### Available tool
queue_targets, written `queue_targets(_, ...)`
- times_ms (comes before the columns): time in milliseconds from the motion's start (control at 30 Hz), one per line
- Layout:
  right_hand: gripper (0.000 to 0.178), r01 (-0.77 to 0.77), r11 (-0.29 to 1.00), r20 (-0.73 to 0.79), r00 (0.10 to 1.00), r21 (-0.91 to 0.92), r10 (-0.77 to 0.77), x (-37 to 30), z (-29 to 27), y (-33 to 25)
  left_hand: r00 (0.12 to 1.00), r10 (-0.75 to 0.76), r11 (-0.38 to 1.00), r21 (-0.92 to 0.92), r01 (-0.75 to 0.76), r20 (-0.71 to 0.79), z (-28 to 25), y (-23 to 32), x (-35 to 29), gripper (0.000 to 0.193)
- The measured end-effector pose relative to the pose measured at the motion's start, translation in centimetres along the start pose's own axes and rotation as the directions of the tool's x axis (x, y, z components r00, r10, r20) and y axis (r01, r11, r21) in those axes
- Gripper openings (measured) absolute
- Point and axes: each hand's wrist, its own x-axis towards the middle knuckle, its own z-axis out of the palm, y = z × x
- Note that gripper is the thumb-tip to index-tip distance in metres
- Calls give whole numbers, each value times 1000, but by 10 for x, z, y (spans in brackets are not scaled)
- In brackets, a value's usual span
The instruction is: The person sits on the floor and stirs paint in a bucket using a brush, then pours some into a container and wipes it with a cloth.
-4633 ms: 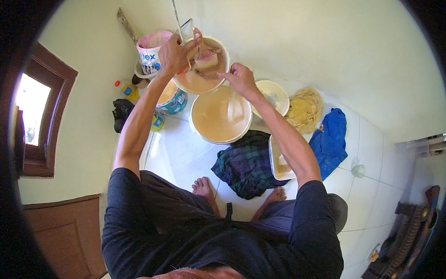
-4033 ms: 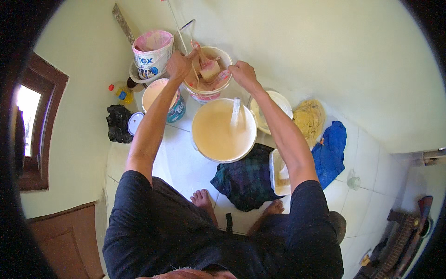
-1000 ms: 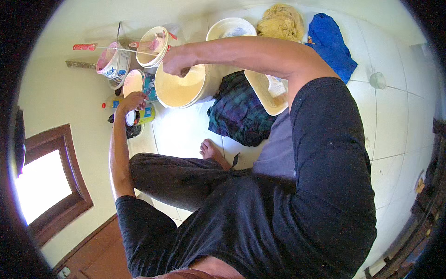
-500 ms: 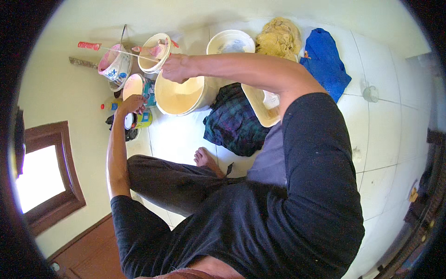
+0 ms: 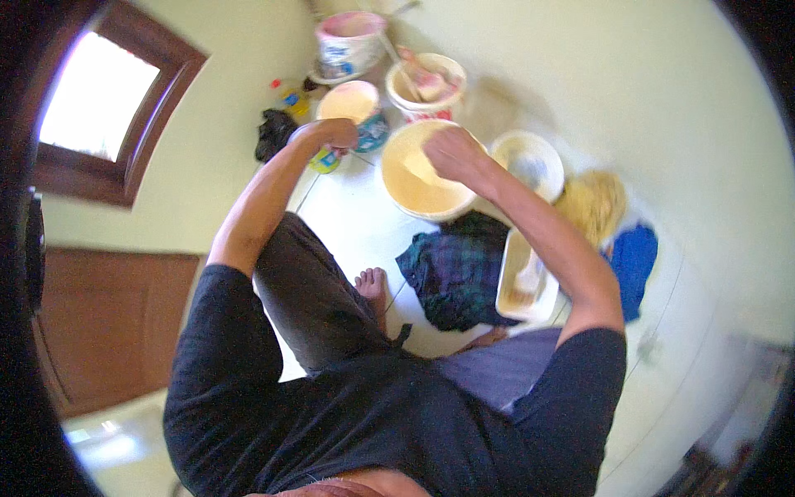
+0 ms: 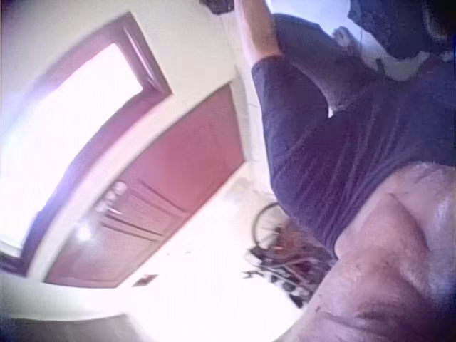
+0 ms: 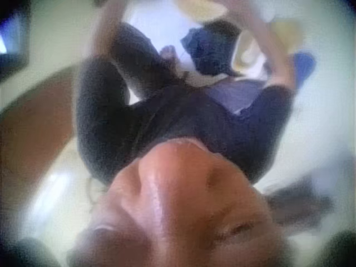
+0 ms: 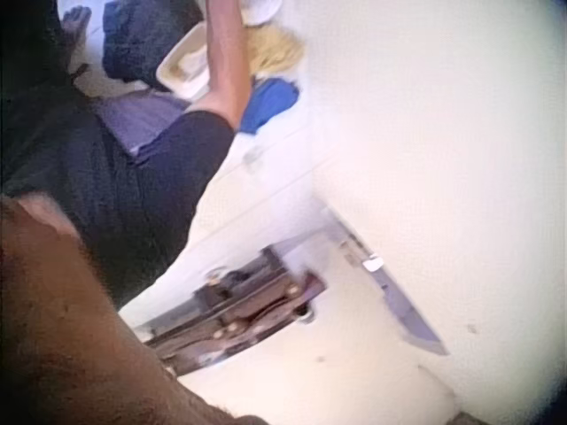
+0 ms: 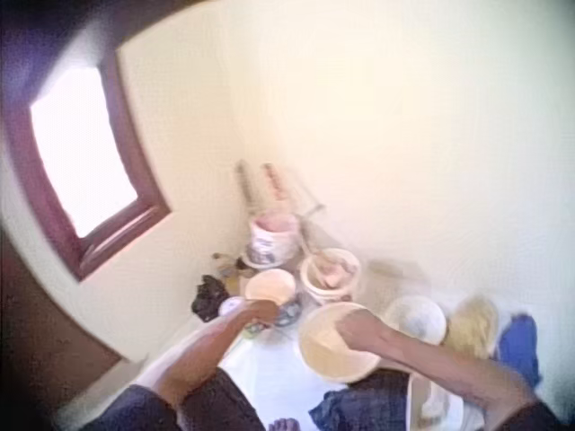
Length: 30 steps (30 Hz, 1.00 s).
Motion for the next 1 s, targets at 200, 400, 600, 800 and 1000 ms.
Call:
queue_targets(200, 13, -14, 1000, 349, 937, -3, 14, -11, -29, -2, 999, 51, 996, -73, -50, 11, 5, 28, -9, 20)
queue_targets(400, 16, -61, 961, 269, 963, 270, -14, 5, -40, -33, 995, 94, 994, -60, -91, 34, 15, 37, 1, 20)
queue_targets(600, 13, -5, 991, 91, 996, -132, 17, -10, -21, 16, 982, 182, 983, 9, -181, -47, -6, 48, -1, 21)
queue_targets(800, 16, -34, 992, 445, 895, 118, -22, -4, -21, 6, 979, 203, 952, 235, -199, 5, -1, 17, 22, 27)
queue_targets(1000, 13, 16, 973, 28, 999, 228, -23, -15, 0, 0, 986, 150, 975, -175, -135, 74, -10, 17, -3, 22)
